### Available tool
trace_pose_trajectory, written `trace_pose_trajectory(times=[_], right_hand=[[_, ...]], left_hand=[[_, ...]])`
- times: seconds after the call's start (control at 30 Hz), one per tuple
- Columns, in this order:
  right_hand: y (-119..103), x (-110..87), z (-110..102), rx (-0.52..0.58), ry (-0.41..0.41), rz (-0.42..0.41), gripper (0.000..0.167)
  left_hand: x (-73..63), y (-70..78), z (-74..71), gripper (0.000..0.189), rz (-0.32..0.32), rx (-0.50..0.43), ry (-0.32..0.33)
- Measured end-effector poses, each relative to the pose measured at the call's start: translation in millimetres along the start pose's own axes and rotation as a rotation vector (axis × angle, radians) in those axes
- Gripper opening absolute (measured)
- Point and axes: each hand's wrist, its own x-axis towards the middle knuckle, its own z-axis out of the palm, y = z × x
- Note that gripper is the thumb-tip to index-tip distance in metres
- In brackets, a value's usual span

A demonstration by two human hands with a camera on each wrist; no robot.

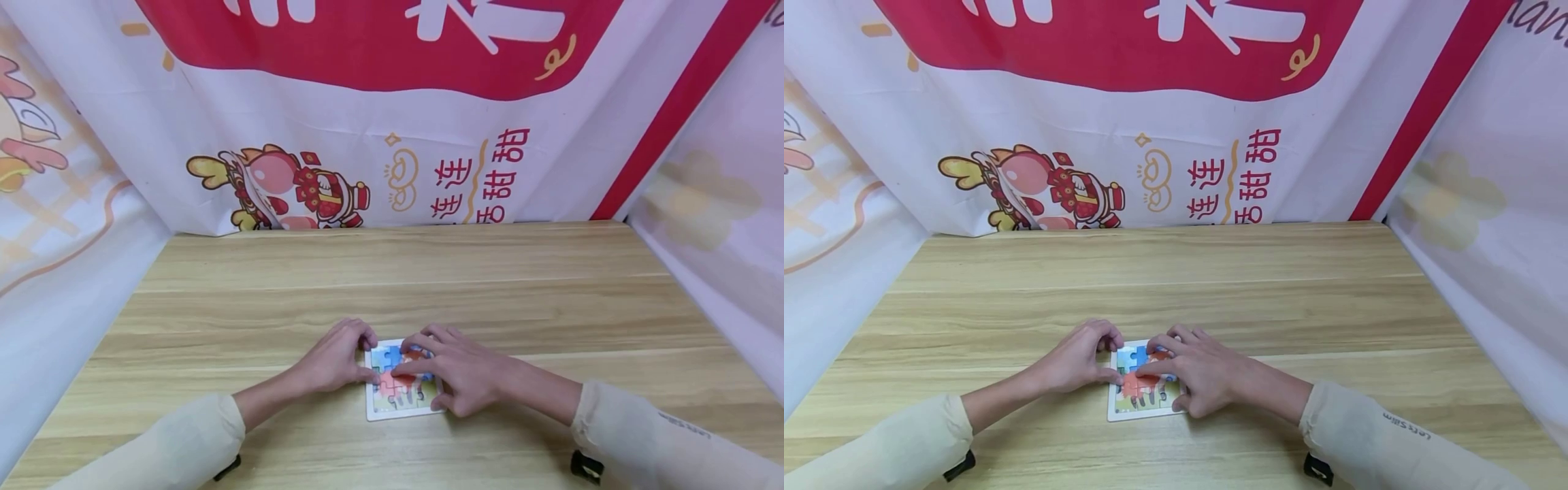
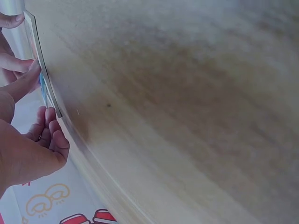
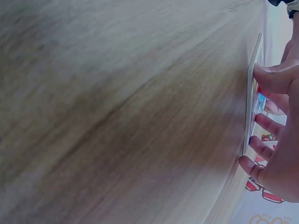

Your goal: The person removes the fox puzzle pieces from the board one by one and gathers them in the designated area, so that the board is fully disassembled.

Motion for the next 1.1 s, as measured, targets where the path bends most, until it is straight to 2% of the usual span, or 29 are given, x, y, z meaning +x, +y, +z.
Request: trace_pose_trajectory(times=[0.1, 0.23, 0.37, 0.7, 1.1], right_hand=[[0.3, -0.2, 0.8, 0.004, 0.007, -0.001, 0.066], [-0.1, -0.3, 1.0, 0.005, 0.010, -0.002, 0.066], [-0.7, -0.5, 0.4, 0.001, 0.007, 0.001, 0.067], [-0.5, -0.4, 0.2, 0.002, 0.012, -0.003, 0.065], [0.1, -1.2, 1.0, -0.001, 0.011, -0.001, 0.068]], left_hand=[[2.0, -1.4, -1.1, 0.039, 0.003, -0.064, -0.004], [4.2, -3.5, -2.1, 0.022, -0.001, -0.172, -0.008], [5.8, -5.5, -1.7, 0.011, -0.010, -0.228, -0.007], [8.6, -4.0, -5.8, 0.011, -0.014, -0.305, -0.057], [12.7, -6.0, -16.9, 0.010, -0.055, -0.427, -0.107]])
